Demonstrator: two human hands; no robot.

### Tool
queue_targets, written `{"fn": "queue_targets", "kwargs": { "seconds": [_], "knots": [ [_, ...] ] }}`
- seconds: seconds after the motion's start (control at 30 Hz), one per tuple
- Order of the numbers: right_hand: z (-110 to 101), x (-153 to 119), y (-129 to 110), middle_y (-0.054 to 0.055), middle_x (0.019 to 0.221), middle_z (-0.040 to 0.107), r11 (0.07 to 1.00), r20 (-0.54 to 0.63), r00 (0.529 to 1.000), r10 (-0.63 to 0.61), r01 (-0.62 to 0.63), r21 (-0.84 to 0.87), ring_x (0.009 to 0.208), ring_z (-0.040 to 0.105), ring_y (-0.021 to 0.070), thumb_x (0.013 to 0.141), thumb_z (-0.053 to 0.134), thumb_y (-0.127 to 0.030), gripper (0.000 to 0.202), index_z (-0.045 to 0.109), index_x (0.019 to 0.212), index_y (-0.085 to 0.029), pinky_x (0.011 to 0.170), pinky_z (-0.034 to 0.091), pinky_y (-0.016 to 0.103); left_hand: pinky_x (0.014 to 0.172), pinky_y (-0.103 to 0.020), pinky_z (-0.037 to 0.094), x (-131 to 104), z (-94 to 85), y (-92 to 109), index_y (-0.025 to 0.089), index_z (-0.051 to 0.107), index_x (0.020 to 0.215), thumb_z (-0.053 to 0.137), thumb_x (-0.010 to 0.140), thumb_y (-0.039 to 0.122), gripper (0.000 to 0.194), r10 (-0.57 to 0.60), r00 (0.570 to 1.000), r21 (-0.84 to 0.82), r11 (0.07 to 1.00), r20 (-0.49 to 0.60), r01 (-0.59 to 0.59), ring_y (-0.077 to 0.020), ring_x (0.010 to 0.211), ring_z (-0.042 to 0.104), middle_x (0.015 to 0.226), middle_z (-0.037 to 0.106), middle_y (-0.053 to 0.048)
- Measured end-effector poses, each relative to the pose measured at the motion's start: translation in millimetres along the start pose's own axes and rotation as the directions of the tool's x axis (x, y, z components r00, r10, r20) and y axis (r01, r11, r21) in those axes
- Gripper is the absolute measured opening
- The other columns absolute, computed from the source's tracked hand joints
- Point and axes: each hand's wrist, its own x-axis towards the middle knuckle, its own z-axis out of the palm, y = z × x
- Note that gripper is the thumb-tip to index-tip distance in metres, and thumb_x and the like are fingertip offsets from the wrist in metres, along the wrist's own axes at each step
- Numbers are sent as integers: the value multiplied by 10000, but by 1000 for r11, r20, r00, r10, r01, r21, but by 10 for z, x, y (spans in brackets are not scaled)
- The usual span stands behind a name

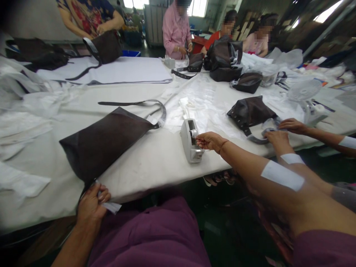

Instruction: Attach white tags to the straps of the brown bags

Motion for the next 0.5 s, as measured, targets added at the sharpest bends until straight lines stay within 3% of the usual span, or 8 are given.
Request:
{"fn": "queue_targets", "kwargs": {
  "seconds": [0.1, 0.17, 0.37, 0.5],
  "knots": [
    [18, 21, -23, 6, 487, 513, 990, 5, 990, 141, -141, 26, 405, 464, 77, 809, 601, -91, 178, 535, 647, -126, 397, 407, 179, 321, -131, 224, 4, 0, 1, 176, 449, 692, 668, 637, 119, 233, 3, 1000, 5, 1000, -4, -3, -37, 337, 332, 538, 510, 50],
    [15, 16, -28, -3, 472, 492, 986, 11, 987, 161, -161, 52, 396, 447, 69, 827, 566, -87, 201, 525, 635, -130, 389, 385, 170, 320, -131, 223, 8, 1, 2, 176, 455, 696, 664, 640, 118, 224, -3, 1000, 7, 1000, -6, 3, -37, 336, 330, 536, 509, 50],
    [-35, -62, 10, 7, 498, 527, 994, -1, 996, 92, -92, 53, 399, 456, 84, 784, 621, -106, 166, 548, 644, -156, 387, 389, 189, 311, -134, 225, 8, -1, 11, 172, 456, 682, 658, 639, 110, 215, -6, 1000, 21, 1000, -6, 6, -39, 334, 332, 532, 505, 46],
    [-64, -68, -9, 6, 501, 540, 997, 54, 996, 74, -75, 14, 412, 477, 91, 750, 673, -127, 154, 556, 658, -165, 395, 415, 198, 313, -129, 222, 12, 4, 11, 174, 444, 682, 660, 644, 117, 226, -12, 1000, 36, 999, -6, 12, -33, 332, 327, 537, 497, 54]
  ]
}}
